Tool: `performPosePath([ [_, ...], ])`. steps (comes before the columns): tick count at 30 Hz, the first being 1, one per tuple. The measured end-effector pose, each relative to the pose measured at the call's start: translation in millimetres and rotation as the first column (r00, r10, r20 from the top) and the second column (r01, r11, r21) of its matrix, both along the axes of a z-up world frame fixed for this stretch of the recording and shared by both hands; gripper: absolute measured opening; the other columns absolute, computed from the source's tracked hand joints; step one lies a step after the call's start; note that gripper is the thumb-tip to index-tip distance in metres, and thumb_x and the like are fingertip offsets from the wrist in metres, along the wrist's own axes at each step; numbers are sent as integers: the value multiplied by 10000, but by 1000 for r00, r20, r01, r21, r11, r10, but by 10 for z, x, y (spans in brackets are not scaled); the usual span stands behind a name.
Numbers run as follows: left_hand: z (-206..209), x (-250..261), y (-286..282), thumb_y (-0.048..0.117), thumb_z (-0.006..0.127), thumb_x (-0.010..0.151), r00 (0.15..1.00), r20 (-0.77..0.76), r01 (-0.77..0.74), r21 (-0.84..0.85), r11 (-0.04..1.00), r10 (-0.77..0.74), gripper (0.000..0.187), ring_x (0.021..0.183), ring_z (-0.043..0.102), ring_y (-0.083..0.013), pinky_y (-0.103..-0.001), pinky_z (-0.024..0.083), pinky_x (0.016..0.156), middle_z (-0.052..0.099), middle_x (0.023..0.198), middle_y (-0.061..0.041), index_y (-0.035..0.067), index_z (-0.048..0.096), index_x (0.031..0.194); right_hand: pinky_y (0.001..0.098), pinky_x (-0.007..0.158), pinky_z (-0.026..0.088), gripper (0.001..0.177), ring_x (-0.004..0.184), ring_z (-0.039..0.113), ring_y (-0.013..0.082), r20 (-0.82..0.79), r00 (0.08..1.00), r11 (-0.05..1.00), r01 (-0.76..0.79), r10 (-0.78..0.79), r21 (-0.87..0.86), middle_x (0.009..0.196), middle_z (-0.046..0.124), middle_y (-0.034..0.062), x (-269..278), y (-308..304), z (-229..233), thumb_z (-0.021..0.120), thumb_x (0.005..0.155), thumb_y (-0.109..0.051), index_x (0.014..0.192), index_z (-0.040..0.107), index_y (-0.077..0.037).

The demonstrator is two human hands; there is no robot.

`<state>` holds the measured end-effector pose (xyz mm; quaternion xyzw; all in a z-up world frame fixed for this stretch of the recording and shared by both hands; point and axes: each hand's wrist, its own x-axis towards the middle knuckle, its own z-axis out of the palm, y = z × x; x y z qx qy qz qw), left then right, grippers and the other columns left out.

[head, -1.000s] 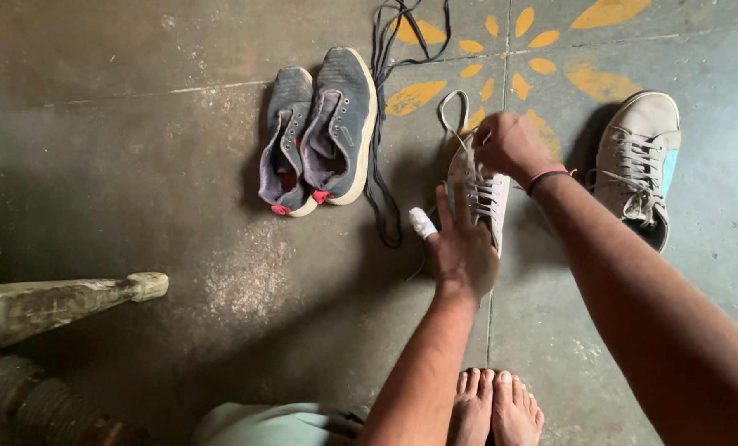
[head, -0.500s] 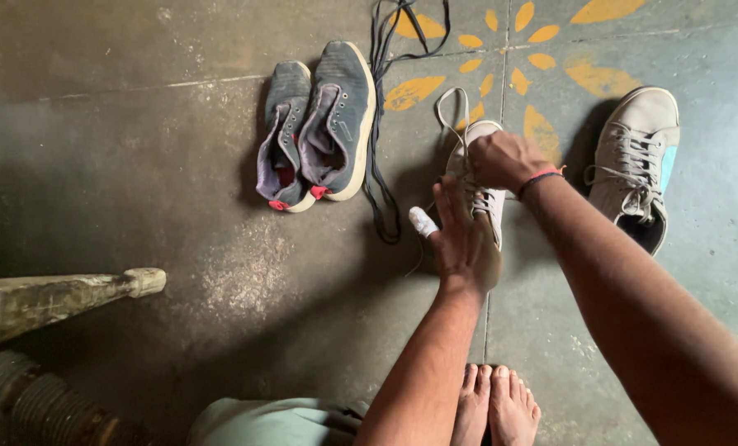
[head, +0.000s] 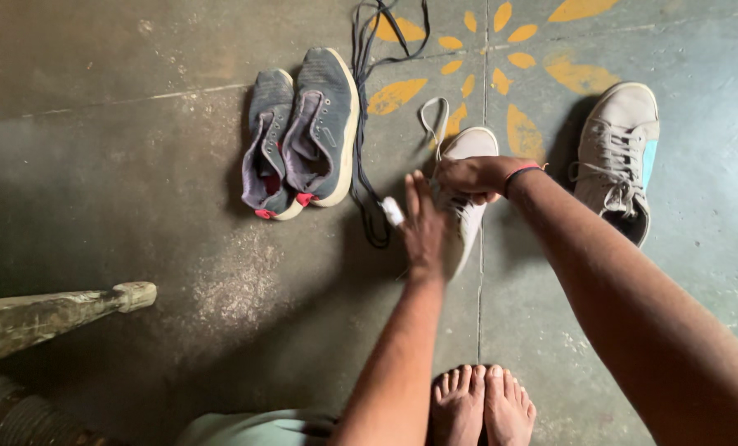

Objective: The person sits on the floor and laces two pairs of shoes. They first thread and tie the laces on a pair of light-colored high-top sneakers, then move to a pair of dark running shoes and repeat the process.

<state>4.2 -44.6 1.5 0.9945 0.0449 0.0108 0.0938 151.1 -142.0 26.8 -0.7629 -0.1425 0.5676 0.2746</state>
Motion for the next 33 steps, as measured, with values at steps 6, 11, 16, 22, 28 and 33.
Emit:
performPosePath([
  [6,-358,93,134,66,563,902,998,-69,4,-5,1000,-4,423,1548,314,-357,-587,331,1118,419,1614,-181,64,683,1308,305,395,259,671,435,335,123,-204,958,972,220,-199,84,567,380,-30,-37,-77,-112,593,858,-233,1510,445,-293],
  [11,-335,120,56,127,501,938,939,-106,-330,-548,769,327,517,1356,428,-395,-553,431,1081,413,1609,-186,47,569,1444,330,409,353,646,454,465,141,-76,977,971,206,-198,124,601,493,6,19,-127,-123,561,898,-221,1528,417,-228],
  [16,56,175,37,251,633,808,1000,20,1,-200,980,3,267,1483,405,-343,-524,402,1126,505,1541,-132,70,796,918,358,532,566,566,589,694,235,210,949,971,227,-237,71,753,725,153,104,-268,-138,634,917,-241,1469,514,-208],
  [22,711,334,250,316,653,768,959,-229,79,-347,934,-167,231,1139,656,-350,-451,525,995,718,1190,-189,121,773,794,333,642,619,364,749,760,190,343,548,642,582,-763,499,926,752,83,-92,-612,-129,644,911,-82,1273,668,-54],
  [28,1299,930,676,260,593,805,950,-91,153,-698,699,-299,252,753,743,-267,-384,584,735,761,803,-137,85,764,745,331,676,540,483,835,671,181,159,840,793,403,-519,457,934,766,77,-452,-502,157,722,635,73,1101,760,-44],
  [33,1990,1177,930,148,605,805,995,16,18,-1000,-24,94,127,729,733,-217,-334,584,703,739,759,-122,57,646,728,292,676,539,267,734,671,110,244,863,872,350,-442,343,830,765,6,-958,-704,686,743,800,-109,1053,829,-108],
])
